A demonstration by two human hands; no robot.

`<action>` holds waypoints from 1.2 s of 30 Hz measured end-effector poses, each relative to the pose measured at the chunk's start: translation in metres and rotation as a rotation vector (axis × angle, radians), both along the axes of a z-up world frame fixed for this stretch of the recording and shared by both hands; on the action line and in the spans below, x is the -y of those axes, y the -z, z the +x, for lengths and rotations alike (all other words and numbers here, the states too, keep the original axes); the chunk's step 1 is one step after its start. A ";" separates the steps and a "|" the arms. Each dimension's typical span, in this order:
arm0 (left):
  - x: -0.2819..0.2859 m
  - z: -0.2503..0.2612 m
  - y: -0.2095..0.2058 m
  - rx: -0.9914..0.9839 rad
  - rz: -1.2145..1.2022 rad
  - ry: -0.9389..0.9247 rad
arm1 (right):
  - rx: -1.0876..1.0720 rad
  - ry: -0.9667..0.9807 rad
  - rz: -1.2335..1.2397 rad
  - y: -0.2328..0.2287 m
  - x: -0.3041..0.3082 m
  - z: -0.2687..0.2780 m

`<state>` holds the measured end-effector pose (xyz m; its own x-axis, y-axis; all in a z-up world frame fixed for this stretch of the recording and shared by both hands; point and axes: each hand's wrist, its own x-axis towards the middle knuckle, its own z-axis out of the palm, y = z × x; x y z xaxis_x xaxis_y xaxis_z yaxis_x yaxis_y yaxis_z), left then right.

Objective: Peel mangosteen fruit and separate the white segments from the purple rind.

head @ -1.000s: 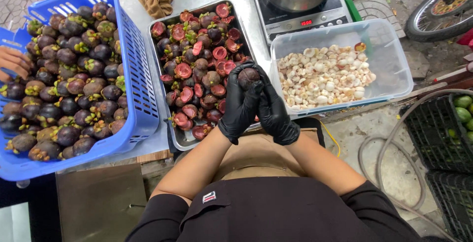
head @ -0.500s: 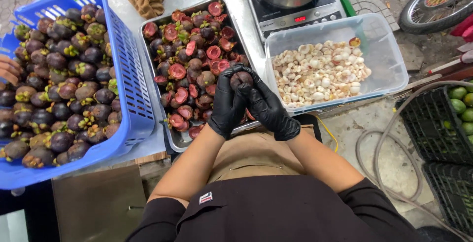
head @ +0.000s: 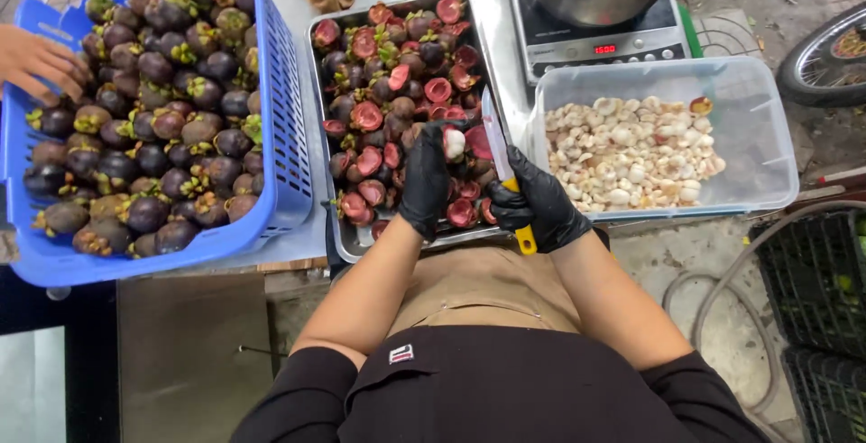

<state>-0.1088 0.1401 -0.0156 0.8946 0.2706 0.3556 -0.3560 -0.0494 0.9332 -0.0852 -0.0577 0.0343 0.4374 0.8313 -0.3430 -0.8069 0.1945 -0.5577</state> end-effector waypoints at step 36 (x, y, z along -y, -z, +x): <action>0.113 0.105 -0.023 -0.110 0.062 0.223 | 1.771 0.392 -1.381 -0.075 0.117 -0.025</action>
<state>-0.0035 0.0273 0.0078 0.9638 0.0430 0.2630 -0.2613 -0.0398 0.9644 -0.1102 -0.1743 0.1093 0.8779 0.3364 0.3408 0.4458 -0.8339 -0.3253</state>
